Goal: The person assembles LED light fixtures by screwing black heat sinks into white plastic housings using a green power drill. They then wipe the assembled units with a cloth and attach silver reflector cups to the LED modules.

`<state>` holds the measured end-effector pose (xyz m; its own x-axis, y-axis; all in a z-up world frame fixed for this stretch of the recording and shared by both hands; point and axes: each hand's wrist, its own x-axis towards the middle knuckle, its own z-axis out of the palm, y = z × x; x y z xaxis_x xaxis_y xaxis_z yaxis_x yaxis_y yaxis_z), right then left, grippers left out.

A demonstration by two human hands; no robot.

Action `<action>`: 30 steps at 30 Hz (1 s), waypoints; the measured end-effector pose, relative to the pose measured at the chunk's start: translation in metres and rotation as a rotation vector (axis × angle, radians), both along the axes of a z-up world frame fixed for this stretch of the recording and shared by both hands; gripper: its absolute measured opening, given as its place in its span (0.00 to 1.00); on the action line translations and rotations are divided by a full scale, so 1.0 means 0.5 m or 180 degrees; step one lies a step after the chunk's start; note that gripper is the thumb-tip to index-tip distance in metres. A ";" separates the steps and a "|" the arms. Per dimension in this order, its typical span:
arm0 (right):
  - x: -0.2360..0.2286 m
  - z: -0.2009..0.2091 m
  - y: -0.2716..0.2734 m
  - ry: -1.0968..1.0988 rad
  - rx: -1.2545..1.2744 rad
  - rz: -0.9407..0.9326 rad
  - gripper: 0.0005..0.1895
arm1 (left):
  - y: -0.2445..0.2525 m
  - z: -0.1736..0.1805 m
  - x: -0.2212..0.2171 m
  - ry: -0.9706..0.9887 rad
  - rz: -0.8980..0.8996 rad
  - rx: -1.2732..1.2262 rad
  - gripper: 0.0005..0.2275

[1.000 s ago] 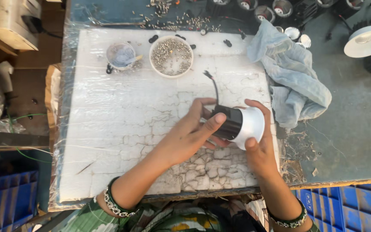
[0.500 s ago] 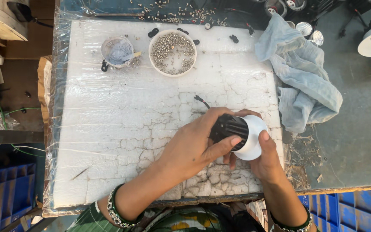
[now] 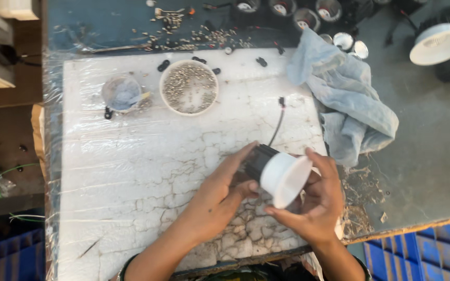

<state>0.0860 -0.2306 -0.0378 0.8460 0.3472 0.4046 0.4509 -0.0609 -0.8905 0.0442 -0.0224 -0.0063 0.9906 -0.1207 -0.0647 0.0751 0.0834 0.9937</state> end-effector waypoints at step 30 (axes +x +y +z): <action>0.177 0.116 -0.280 -0.1244 -0.1461 -0.2281 0.51 | -0.022 -0.112 0.021 0.1539 -0.0648 0.1104 0.30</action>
<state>0.1745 -0.3706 0.0202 0.7530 -0.0083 0.6579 0.4319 -0.7482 -0.5037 0.0545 -0.0334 -0.0625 0.7988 -0.1955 -0.5690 0.5033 -0.3010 0.8100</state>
